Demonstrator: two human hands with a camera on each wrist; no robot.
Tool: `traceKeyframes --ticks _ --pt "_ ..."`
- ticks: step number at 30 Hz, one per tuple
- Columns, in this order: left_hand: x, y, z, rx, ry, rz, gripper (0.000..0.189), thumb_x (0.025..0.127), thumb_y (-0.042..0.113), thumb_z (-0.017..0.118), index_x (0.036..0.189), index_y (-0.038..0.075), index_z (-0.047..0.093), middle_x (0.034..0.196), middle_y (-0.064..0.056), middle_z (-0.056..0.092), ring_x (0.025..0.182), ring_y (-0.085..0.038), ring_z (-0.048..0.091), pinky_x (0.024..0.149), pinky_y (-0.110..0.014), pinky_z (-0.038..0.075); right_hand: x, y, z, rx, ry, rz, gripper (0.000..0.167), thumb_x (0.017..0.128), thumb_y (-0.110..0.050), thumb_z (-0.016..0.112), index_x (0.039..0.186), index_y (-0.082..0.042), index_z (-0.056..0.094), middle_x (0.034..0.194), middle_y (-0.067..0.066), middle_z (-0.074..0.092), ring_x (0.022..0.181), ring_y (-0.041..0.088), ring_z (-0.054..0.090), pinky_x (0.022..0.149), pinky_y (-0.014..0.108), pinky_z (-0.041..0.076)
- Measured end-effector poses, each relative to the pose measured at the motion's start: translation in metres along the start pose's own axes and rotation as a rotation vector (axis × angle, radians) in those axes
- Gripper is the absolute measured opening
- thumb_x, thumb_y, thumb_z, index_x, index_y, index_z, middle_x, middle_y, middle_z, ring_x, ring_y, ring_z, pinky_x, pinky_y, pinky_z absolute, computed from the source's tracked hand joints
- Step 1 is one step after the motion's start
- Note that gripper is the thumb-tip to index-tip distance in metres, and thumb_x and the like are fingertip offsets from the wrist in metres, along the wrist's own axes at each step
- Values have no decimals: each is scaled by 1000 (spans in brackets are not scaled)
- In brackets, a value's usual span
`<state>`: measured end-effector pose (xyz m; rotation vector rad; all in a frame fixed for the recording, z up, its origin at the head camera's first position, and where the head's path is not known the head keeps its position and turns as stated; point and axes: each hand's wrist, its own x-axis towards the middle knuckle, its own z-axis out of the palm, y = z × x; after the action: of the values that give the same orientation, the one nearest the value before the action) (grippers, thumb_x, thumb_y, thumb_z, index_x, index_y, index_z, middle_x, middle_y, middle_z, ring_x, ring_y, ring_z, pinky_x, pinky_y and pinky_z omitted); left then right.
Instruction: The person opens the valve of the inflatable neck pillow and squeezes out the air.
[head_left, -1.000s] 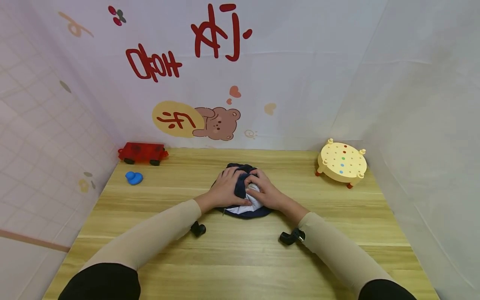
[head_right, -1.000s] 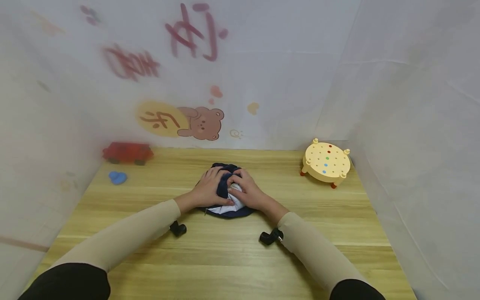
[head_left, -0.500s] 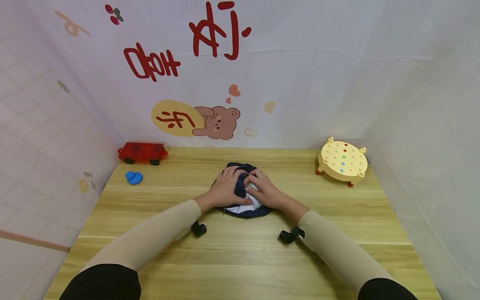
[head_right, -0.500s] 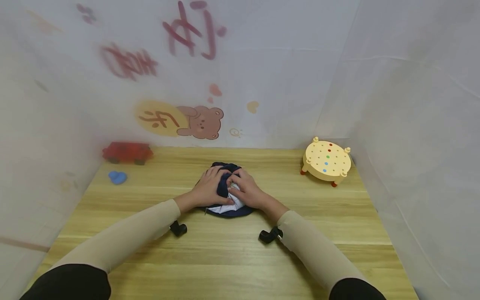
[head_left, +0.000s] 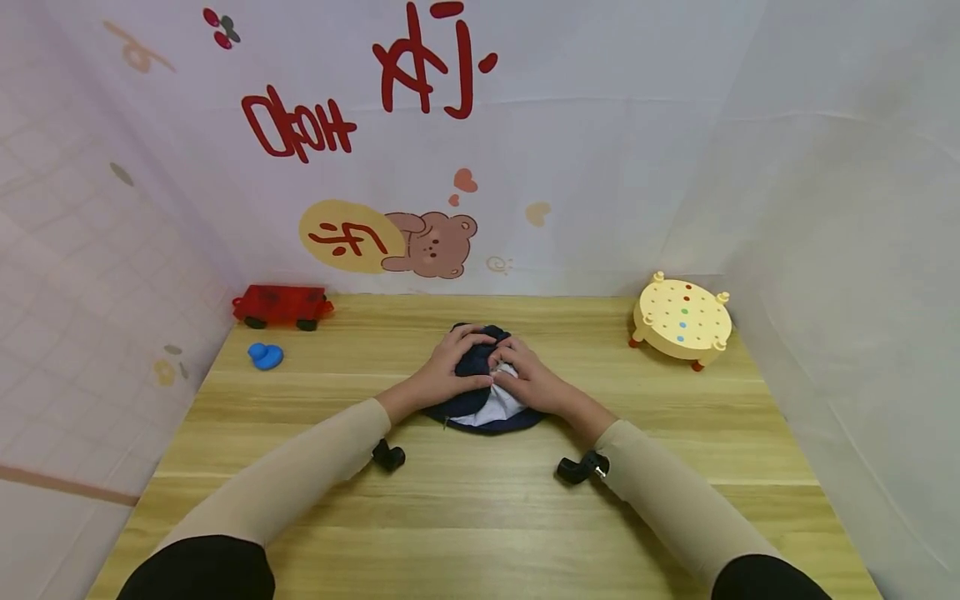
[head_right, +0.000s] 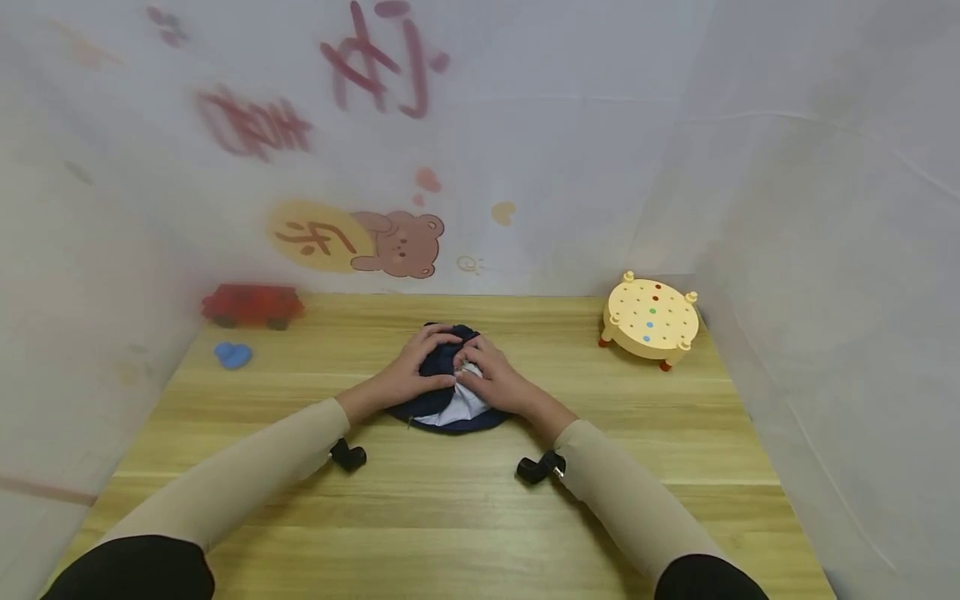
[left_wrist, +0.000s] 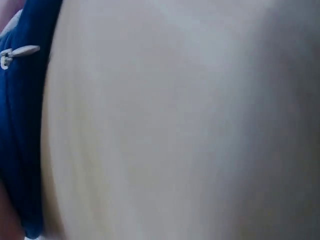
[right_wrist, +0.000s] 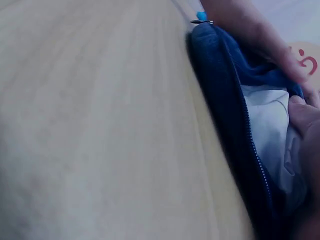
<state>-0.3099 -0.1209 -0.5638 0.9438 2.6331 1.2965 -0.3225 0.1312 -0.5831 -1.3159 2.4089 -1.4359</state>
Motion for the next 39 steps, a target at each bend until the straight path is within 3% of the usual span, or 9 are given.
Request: traceKeyframes --ticks 2,6,15,19,22,25,28,34,39 --pt "-2 -3 -1 -62 8 29 57 102 28 83 152 18 60 172 -16 36 160 -37 34 126 -69 25 0 -1 0 80 20 36 6 108 -1 68 113 -1 66 131 17 57 127 35 52 107 51 42" --pt "-5 -5 -2 -95 25 47 48 103 25 83 145 17 62 171 -16 38 159 -34 36 127 -64 29 -1 0 0 187 66 121 6 107 1 69 113 1 68 136 17 59 135 35 51 116 54 39" --pt "-5 -8 -5 79 -31 77 50 106 28 79 153 18 66 176 -11 36 162 -35 34 126 -63 33 -5 2 0 165 130 167 7 106 -5 73 111 -9 72 147 15 54 144 33 47 120 59 37" --pt "-5 -10 -3 254 -114 82 64 111 34 69 169 15 49 181 -12 28 165 -35 28 129 -61 30 -10 -1 6 56 144 100 7 112 -11 67 114 -5 67 159 20 44 154 36 37 123 63 33" --pt "-6 -8 -1 396 -183 69 70 117 40 56 176 16 29 184 -13 17 168 -35 19 130 -63 26 -12 -5 12 -46 128 41 12 116 -14 58 116 -3 60 168 25 40 162 40 30 128 68 23" --pt "-6 -5 1 480 -214 42 72 119 46 46 178 17 18 185 -13 11 170 -33 9 129 -67 24 -10 -7 13 -93 120 23 11 117 -14 53 116 -4 56 172 29 37 164 46 27 128 74 13" --pt "-5 -4 2 515 -225 17 74 119 52 40 179 18 13 186 -11 5 171 -32 2 128 -71 22 -8 -8 11 -93 105 37 9 117 -12 53 115 -4 55 174 31 31 164 49 25 127 76 13" --pt "-4 -4 3 539 -239 -16 76 119 56 37 180 19 9 186 -6 -3 171 -31 -1 126 -74 24 -5 -7 6 -38 58 117 9 116 -13 59 115 -4 59 180 21 26 166 42 22 131 69 15" --pt "-5 -1 2 517 -260 -30 80 117 63 34 180 19 7 186 -5 -6 171 -31 -2 126 -76 20 -6 -5 6 28 67 113 5 111 -2 63 113 1 60 179 21 28 166 46 23 128 72 18"
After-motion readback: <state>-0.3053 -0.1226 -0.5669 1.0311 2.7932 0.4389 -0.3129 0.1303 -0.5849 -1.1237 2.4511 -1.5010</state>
